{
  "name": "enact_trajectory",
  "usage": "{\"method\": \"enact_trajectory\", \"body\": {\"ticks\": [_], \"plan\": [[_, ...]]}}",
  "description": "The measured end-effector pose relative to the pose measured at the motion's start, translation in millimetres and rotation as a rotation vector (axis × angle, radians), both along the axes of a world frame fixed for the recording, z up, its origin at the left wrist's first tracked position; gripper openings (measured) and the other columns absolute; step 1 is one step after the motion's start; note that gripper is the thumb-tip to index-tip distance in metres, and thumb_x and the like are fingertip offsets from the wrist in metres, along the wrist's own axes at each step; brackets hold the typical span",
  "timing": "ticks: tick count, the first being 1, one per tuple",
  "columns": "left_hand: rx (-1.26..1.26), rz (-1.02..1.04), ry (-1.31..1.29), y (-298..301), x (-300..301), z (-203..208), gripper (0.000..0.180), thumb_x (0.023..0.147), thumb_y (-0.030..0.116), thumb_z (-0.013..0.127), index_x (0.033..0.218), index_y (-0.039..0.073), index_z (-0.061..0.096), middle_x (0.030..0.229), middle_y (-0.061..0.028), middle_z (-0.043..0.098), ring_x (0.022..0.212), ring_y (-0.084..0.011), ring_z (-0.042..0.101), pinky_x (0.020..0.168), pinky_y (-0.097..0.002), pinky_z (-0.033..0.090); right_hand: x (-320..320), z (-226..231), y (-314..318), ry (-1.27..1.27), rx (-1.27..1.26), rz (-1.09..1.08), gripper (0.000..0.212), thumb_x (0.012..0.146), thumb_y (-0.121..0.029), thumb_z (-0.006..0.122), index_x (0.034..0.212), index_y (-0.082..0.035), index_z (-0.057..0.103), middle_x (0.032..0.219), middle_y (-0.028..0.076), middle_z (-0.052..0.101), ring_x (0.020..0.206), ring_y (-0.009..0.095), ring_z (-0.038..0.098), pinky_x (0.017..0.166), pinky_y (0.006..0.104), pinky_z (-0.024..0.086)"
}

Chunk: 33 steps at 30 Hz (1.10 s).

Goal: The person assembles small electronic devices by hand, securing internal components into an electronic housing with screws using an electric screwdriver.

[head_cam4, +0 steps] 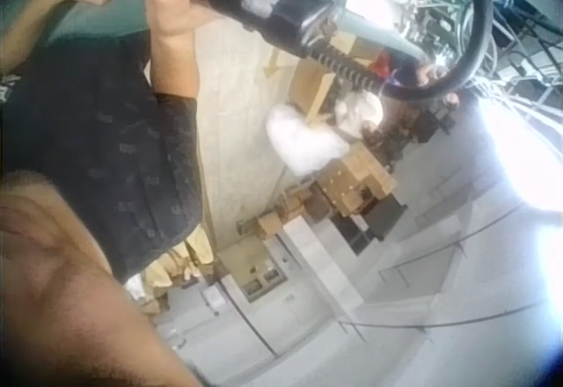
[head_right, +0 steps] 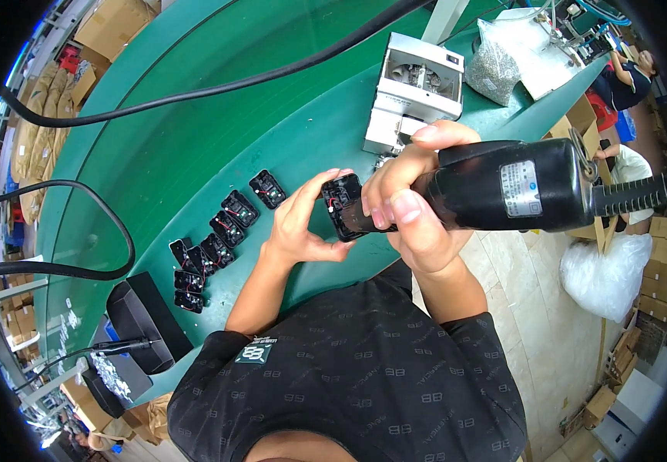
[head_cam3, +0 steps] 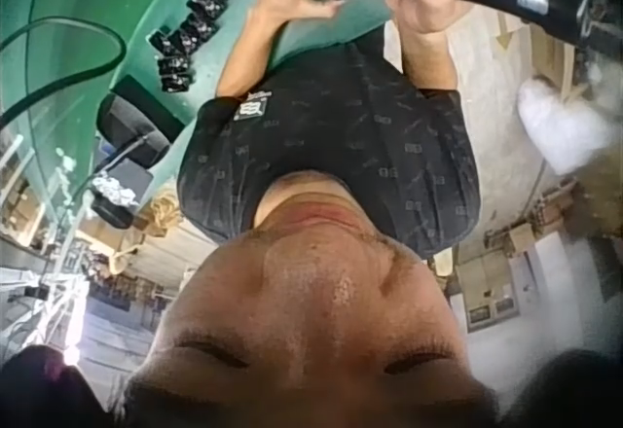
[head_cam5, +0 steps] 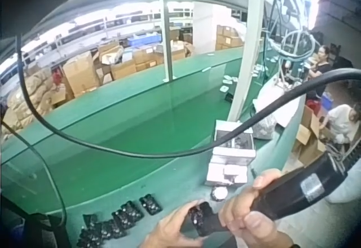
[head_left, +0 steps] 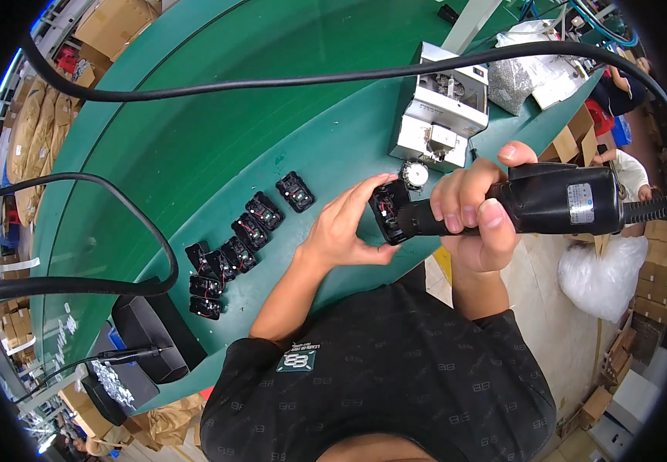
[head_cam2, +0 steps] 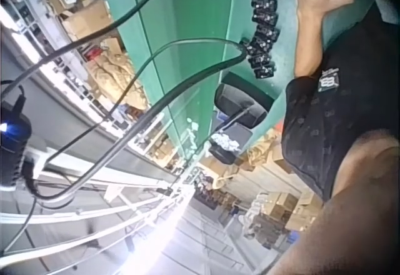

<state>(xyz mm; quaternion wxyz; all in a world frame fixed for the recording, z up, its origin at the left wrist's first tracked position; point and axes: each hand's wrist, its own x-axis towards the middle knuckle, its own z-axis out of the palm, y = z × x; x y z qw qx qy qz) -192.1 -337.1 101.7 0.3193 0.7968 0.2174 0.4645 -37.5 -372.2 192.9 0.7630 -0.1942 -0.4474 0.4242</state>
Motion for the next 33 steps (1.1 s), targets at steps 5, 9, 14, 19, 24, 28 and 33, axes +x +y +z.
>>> {"method": "enact_trajectory", "body": {"ticks": [5,9,14,19,24,28,33], "plan": [[0.015,0.015,0.013,1.0,-0.9,0.1,0.082,0.051,0.016,0.079,0.123,-0.007,0.048,0.113,-0.0187,0.063,0.099,-0.0278,0.064,0.087,-0.0346,0.053,1.0,-0.8,0.6,0.005,0.007,0.007,0.048,0.082,-0.006,0.060,0.122,-0.001,0.033,0.063,0.004,0.048,0.050,0.012,0.048,0.052,0.0286,0.046],[-0.038,-0.015,0.016,-0.3,-1.6,-0.6,0.082,0.053,0.014,0.079,0.126,-0.005,0.046,0.117,-0.0177,0.059,0.103,-0.0304,0.062,0.090,-0.0351,0.050,2.5,-0.4,0.1,-0.135,-0.016,-0.002,0.047,0.085,-0.016,0.054,0.125,-0.007,0.031,0.066,0.000,0.043,0.053,0.010,0.045,0.055,0.0274,0.042],[-0.036,-0.012,0.014,-1.5,-1.2,-1.3,0.082,0.054,0.014,0.079,0.126,-0.005,0.046,0.116,-0.0175,0.060,0.104,-0.0302,0.062,0.090,-0.0348,0.050,0.9,-4.4,0.3,-0.138,-0.015,-0.010,0.046,0.086,-0.016,0.054,0.125,-0.007,0.032,0.066,0.000,0.043,0.053,0.010,0.046,0.056,0.0276,0.042],[-0.018,-0.014,0.012,-2.3,1.5,2.4,0.082,0.053,0.014,0.079,0.126,-0.005,0.046,0.115,-0.0172,0.060,0.102,-0.0300,0.062,0.089,-0.0349,0.050,0.8,-3.3,-2.2,-0.146,-0.046,-0.018,0.040,0.086,-0.016,0.056,0.119,-0.009,0.034,0.066,0.000,0.043,0.053,0.010,0.046,0.056,0.0278,0.042],[0.001,0.005,-0.001,-3.3,2.8,-1.5,0.081,0.052,0.015,0.079,0.125,-0.004,0.048,0.110,-0.0170,0.062,0.097,-0.0301,0.063,0.085,-0.0347,0.051,-1.3,-6.0,-2.6,-0.125,-0.078,0.031,0.031,0.084,-0.012,0.061,0.102,-0.011,0.035,0.064,0.001,0.044,0.052,0.011,0.045,0.054,0.0278,0.042],[0.010,0.024,-0.007,-4.5,2.3,-3.3,0.080,0.050,0.017,0.079,0.122,-0.004,0.051,0.102,-0.0167,0.063,0.087,-0.0294,0.065,0.079,-0.0347,0.052,-5.4,-7.1,0.5,-0.087,-0.128,0.089,0.031,0.082,-0.009,0.063,0.095,-0.012,0.035,0.063,0.001,0.044,0.051,0.011,0.044,0.052,0.0277,0.042],[0.000,0.023,-0.012,-5.7,5.0,-10.0,0.079,0.050,0.018,0.079,0.122,-0.002,0.052,0.098,-0.0167,0.063,0.083,-0.0289,0.065,0.075,-0.0343,0.053,-3.7,-13.6,3.8,-0.103,-0.177,0.079,0.031,0.080,-0.006,0.063,0.095,-0.011,0.036,0.061,0.003,0.044,0.048,0.011,0.043,0.050,0.0277,0.042]]}}
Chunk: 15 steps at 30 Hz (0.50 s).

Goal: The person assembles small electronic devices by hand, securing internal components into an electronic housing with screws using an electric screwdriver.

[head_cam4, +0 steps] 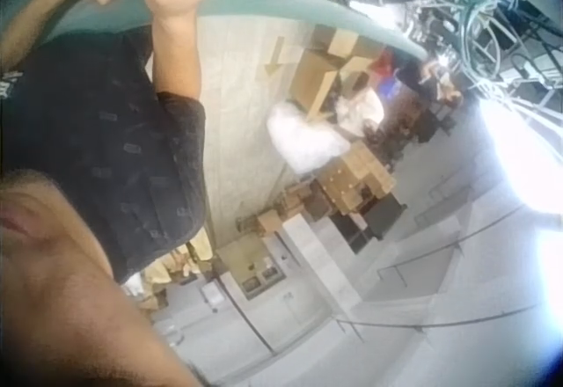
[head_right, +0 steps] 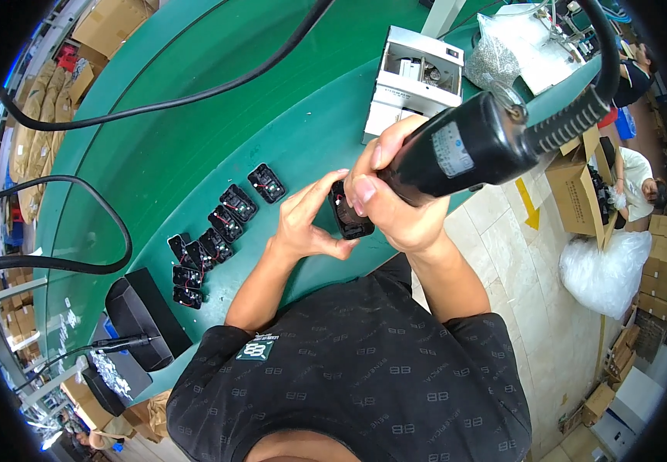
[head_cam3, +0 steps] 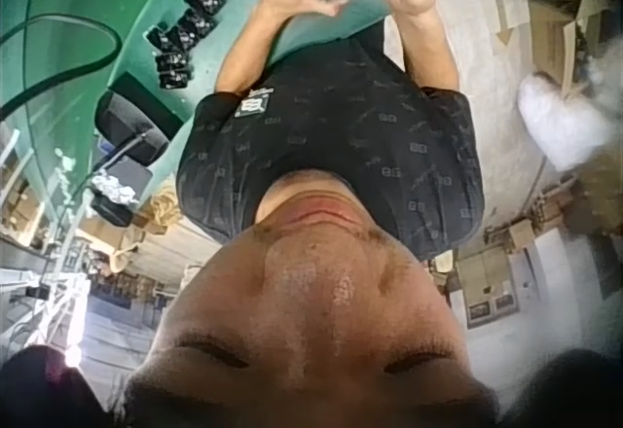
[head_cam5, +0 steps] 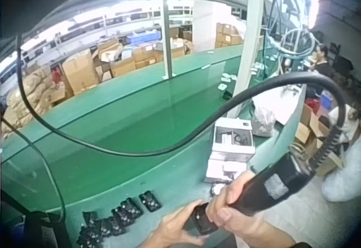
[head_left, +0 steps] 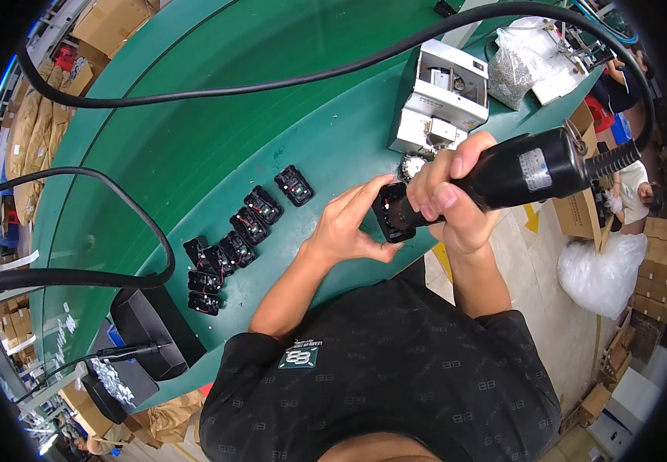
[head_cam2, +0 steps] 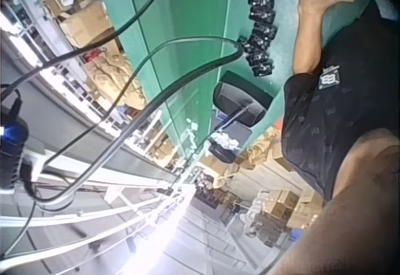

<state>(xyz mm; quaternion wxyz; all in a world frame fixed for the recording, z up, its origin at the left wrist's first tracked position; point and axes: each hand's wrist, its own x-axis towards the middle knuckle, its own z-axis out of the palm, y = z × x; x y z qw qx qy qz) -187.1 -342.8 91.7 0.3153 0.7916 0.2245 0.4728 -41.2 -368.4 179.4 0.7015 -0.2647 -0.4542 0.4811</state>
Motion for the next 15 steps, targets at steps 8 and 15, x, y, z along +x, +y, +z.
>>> {"method": "enact_trajectory", "body": {"ticks": [8,15], "plan": [[-0.286,-0.119,0.131,-7.8,-1.3,-20.5,0.083,0.056,0.020,0.081,0.129,0.006,0.044,0.103,-0.0177,0.061,0.090,-0.0321,0.063,0.080,-0.0361,0.051,4.1,-27.3,-1.2,0.007,0.064,0.046,0.040,0.078,0.003,0.063,0.110,0.001,0.040,0.064,0.006,0.051,0.054,0.013,0.052,0.051,0.0265,0.046],[-1.005,-0.298,-0.241,-35.5,-12.7,-61.5,0.075,0.067,0.005,0.069,0.134,0.007,0.035,0.111,-0.0124,0.054,0.090,-0.0183,0.061,0.079,-0.0346,0.052,45.7,-3.9,12.7,-0.059,0.192,-0.316,0.054,0.081,-0.006,0.059,0.129,0.000,0.033,0.062,0.004,0.047,0.049,0.013,0.046,0.052,0.0292,0.045]]}}
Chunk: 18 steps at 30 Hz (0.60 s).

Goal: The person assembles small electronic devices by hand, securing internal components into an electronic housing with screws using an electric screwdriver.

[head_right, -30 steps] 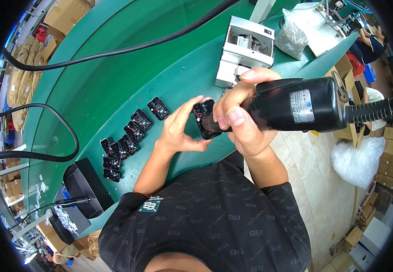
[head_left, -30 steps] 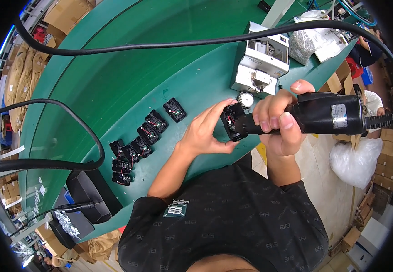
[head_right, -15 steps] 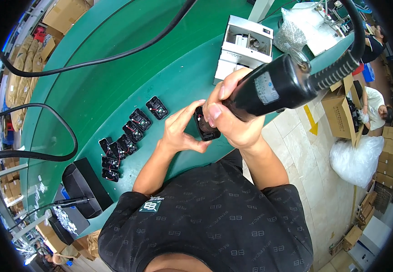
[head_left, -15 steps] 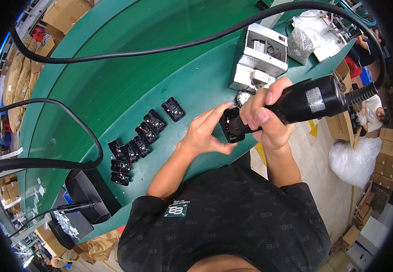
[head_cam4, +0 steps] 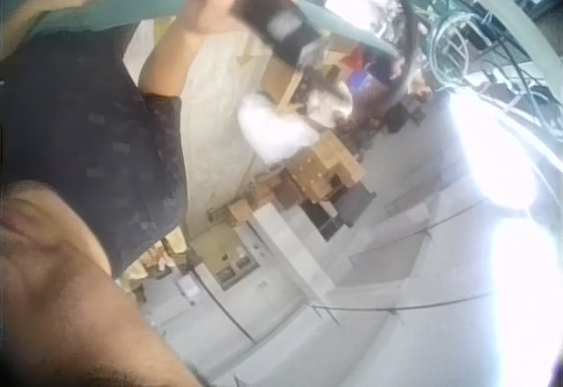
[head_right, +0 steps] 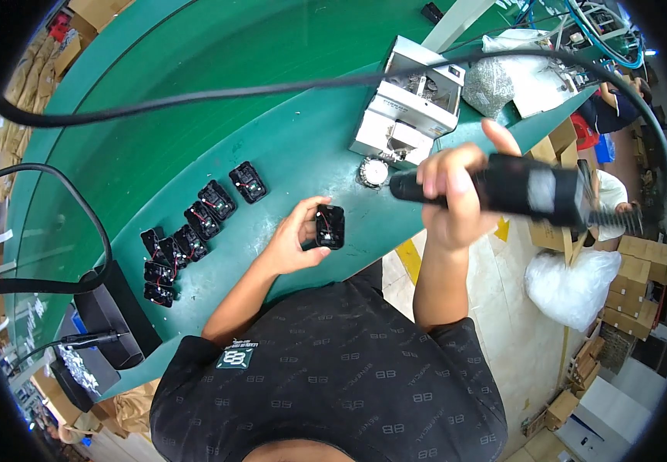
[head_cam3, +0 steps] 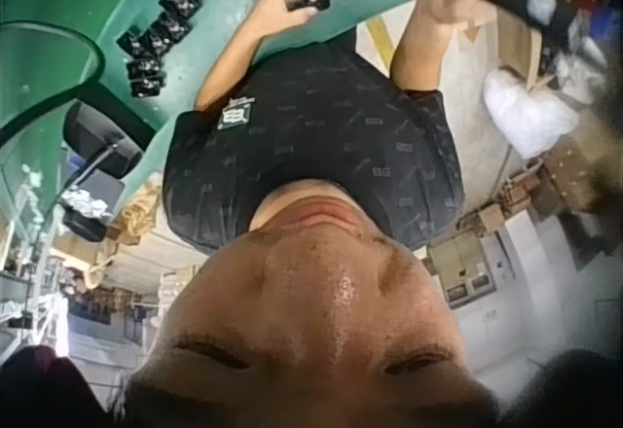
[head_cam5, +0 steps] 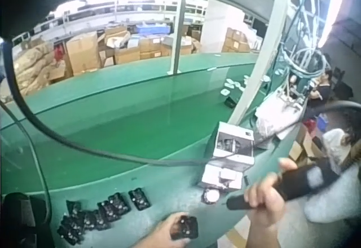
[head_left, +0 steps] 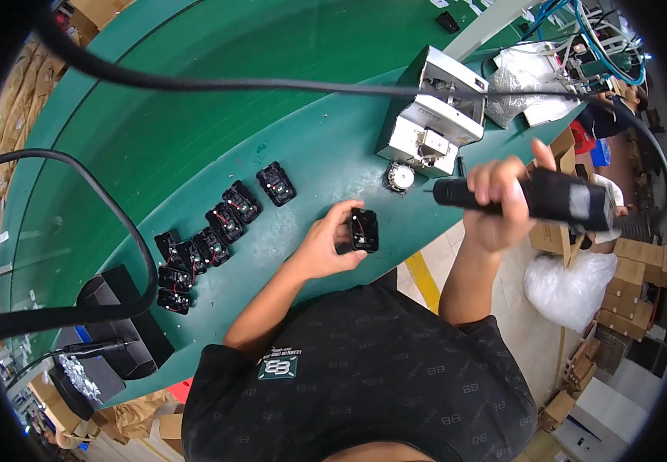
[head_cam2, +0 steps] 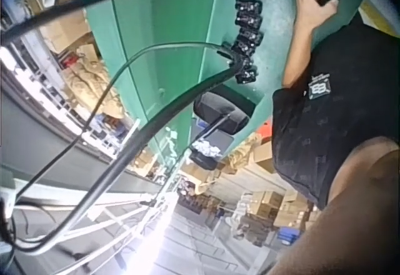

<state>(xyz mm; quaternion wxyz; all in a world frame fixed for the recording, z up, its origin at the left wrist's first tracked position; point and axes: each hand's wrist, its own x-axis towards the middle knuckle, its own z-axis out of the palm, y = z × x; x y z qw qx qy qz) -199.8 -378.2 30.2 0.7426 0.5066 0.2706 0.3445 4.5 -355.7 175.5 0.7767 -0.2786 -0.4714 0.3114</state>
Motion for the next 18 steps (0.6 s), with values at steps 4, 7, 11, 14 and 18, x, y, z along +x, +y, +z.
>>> {"method": "enact_trajectory", "body": {"ticks": [4,7,11,14,18], "plan": [[-0.079,-0.067,-0.100,9.5,-5.4,-2.2,0.080,0.071,-0.002,0.060,0.142,0.008,0.026,0.114,-0.0085,0.047,0.093,-0.0149,0.056,0.078,-0.0301,0.050,10.3,-28.9,23.7,-0.149,-0.128,-0.219,0.053,0.081,-0.006,0.059,0.128,0.001,0.036,0.068,0.004,0.051,0.055,0.012,0.047,0.056,0.0306,0.045],[-0.033,-0.060,-0.129,12.7,-6.2,-14.7,0.081,0.071,-0.003,0.061,0.143,0.008,0.026,0.118,-0.0084,0.045,0.097,-0.0139,0.053,0.077,-0.0297,0.050,14.1,-41.0,31.7,-0.164,-0.120,-0.262,0.051,0.080,-0.005,0.059,0.126,0.001,0.038,0.067,0.005,0.051,0.055,0.012,0.049,0.056,0.0298,0.045],[0.026,-0.007,-0.060,13.5,-7.4,-18.1,0.086,0.068,0.002,0.074,0.141,0.008,0.030,0.123,-0.0100,0.046,0.099,-0.0158,0.055,0.080,-0.0317,0.051,19.0,-44.3,38.2,-0.155,-0.073,-0.291,0.049,0.080,-0.005,0.059,0.125,0.000,0.038,0.068,0.005,0.052,0.055,0.013,0.049,0.057,0.0297,0.045],[0.043,0.012,-0.004,13.9,-7.4,-24.5,0.091,0.065,0.009,0.081,0.140,0.008,0.031,0.124,-0.0121,0.049,0.102,-0.0201,0.058,0.082,-0.0343,0.051,23.8,-48.0,42.1,-0.139,-0.074,-0.278,0.049,0.080,-0.006,0.059,0.125,0.000,0.039,0.068,0.005,0.052,0.055,0.013,0.050,0.057,0.0293,0.045],[0.077,0.056,0.087,15.0,-7.7,-10.4,0.093,0.063,0.013,0.084,0.140,0.008,0.031,0.125,-0.0143,0.052,0.104,-0.0234,0.060,0.085,-0.0361,0.051,29.7,-53.9,44.7,-0.157,-0.081,-0.264,0.050,0.080,-0.007,0.060,0.125,-0.001,0.039,0.068,0.004,0.052,0.055,0.013,0.050,0.057,0.0289,0.045]]}}
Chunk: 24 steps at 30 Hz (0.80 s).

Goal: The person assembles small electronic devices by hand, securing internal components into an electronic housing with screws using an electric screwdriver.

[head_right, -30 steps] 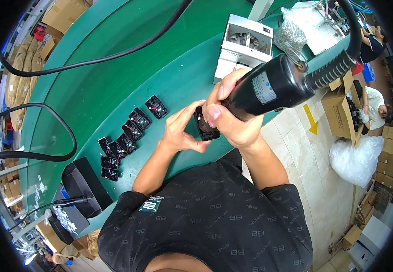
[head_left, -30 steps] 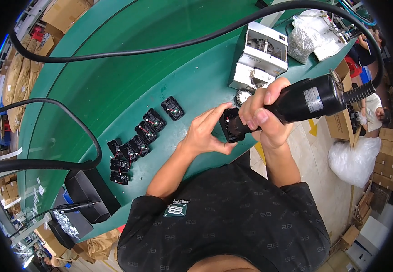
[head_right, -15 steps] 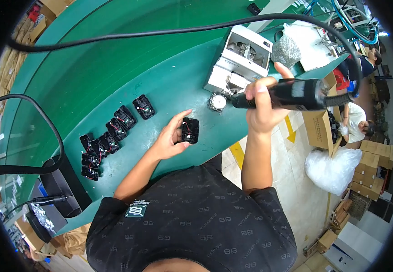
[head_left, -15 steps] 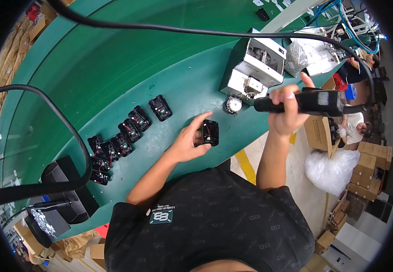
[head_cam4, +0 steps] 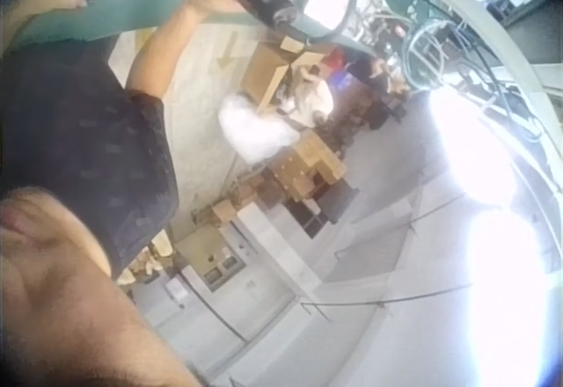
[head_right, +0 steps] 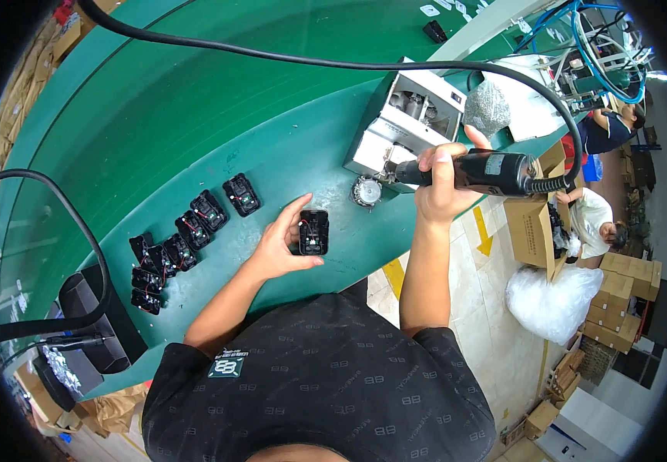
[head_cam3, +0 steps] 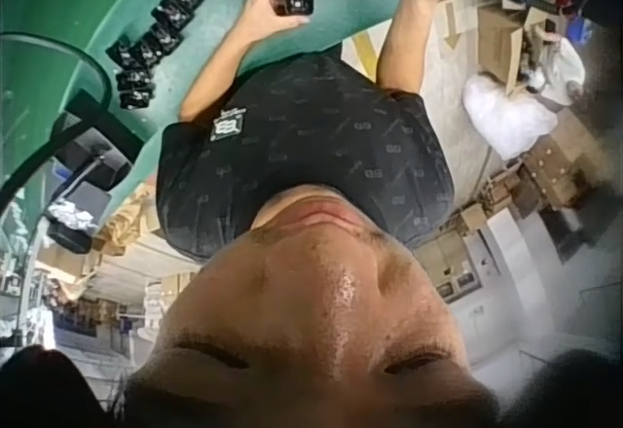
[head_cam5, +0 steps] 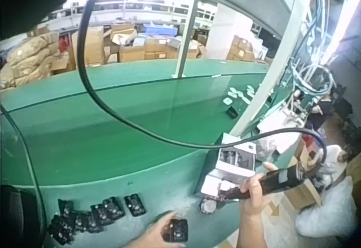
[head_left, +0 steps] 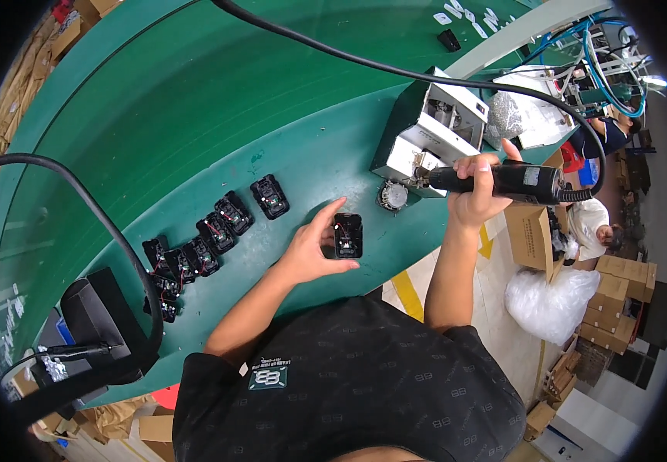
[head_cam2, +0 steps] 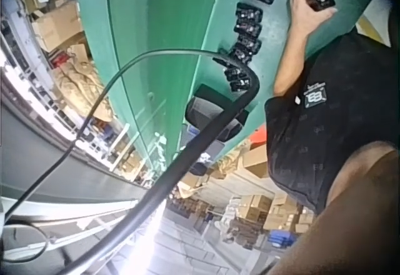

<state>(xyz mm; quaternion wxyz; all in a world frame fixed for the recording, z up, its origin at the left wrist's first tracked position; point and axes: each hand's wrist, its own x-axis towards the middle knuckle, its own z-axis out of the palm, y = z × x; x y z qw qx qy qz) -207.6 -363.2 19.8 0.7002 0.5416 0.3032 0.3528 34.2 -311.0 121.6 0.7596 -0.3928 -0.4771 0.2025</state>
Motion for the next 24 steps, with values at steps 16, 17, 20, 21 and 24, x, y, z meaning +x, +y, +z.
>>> {"method": "enact_trajectory", "body": {"ticks": [16,17,20,21,24], "plan": [[0.148,0.009,0.011,4.7,3.0,0.4,0.095,0.057,0.021,0.089,0.135,0.007,0.036,0.130,-0.0133,0.053,0.111,-0.0246,0.058,0.095,-0.0384,0.048,14.4,-2.7,19.1,-0.136,-0.085,0.604,0.043,0.079,-0.004,0.063,0.116,-0.002,0.043,0.062,0.003,0.046,0.051,0.012,0.045,0.051,0.0276,0.041],[0.157,0.014,0.016,4.4,3.4,0.1,0.094,0.057,0.021,0.089,0.135,0.007,0.037,0.130,-0.0131,0.053,0.112,-0.0244,0.057,0.096,-0.0386,0.047,11.1,-1.9,20.3,-0.077,-0.135,0.509,0.043,0.079,-0.002,0.063,0.117,-0.001,0.044,0.064,0.003,0.047,0.052,0.012,0.045,0.052,0.0277,0.041],[0.159,0.039,0.029,2.6,3.7,-1.1,0.090,0.058,0.021,0.088,0.133,0.007,0.040,0.128,-0.0120,0.054,0.113,-0.0242,0.057,0.096,-0.0387,0.047,3.5,4.4,27.0,0.087,-0.213,0.286,0.038,0.079,0.004,0.061,0.113,0.002,0.046,0.065,0.007,0.054,0.052,0.014,0.050,0.051,0.0283,0.043],[0.161,0.040,0.028,2.1,4.5,-1.6,0.090,0.058,0.021,0.088,0.133,0.007,0.040,0.128,-0.0120,0.054,0.113,-0.0242,0.057,0.096,-0.0387,0.047,3.3,5.7,28.1,0.103,-0.229,0.253,0.035,0.079,0.003,0.060,0.112,0.002,0.047,0.065,0.007,0.054,0.052,0.014,0.050,0.051,0.0292,0.043],[0.171,0.081,0.038,0.6,5.0,-2.2,0.087,0.057,0.022,0.088,0.130,0.008,0.043,0.125,-0.0113,0.055,0.111,-0.0244,0.057,0.094,-0.0383,0.048,0.7,8.6,30.5,0.120,-0.256,0.229,0.033,0.080,0.003,0.060,0.111,0.002,0.048,0.065,0.007,0.054,0.052,0.014,0.050,0.051,0.0291,0.043]]}}
